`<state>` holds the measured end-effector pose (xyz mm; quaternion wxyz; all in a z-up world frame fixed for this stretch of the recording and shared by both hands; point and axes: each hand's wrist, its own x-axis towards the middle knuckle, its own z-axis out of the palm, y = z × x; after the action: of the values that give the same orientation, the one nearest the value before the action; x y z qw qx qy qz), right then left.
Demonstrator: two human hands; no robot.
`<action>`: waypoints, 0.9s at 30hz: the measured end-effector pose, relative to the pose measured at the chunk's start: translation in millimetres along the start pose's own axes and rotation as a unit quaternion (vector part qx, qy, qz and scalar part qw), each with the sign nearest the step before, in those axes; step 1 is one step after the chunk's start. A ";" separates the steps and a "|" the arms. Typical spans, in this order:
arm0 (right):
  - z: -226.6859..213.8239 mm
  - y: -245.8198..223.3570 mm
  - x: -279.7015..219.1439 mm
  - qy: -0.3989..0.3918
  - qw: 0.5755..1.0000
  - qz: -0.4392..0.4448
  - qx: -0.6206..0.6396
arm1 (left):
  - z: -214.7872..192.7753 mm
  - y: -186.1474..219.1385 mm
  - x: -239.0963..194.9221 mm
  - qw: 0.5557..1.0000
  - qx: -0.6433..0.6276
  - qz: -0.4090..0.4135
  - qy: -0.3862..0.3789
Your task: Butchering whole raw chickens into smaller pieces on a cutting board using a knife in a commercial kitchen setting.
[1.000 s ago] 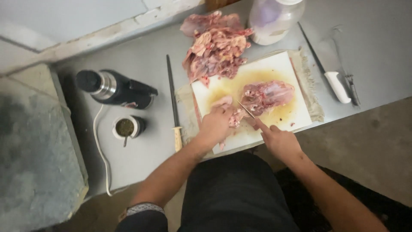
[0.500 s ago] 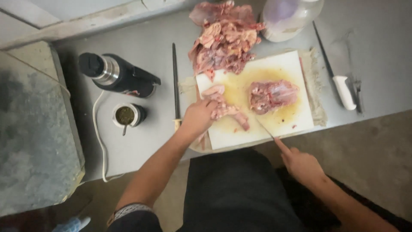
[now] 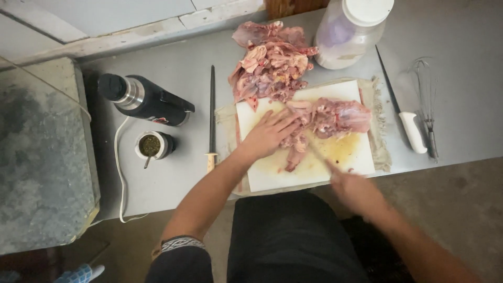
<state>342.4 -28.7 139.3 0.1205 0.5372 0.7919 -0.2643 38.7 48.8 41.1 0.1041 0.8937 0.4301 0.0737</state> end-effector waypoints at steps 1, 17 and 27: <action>4.9 -2.2 -10.7 -0.066 0.996 -0.014 0.065 | 3.6 1.4 -1.0 0.999 0.019 -0.034 -0.018; 10.5 -3.9 99.8 -0.079 0.995 -0.009 -0.059 | 59.6 41.7 -15.4 0.957 -0.062 -0.279 0.052; -13.5 -23.5 106.8 -0.155 0.982 0.012 -0.106 | 66.6 55.8 -18.4 0.943 -0.033 -0.281 0.176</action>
<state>280.1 56.1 106.6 0.3015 0.4828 0.7808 -0.2576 84.1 -7.8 -10.2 0.0727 0.7052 0.6728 0.2114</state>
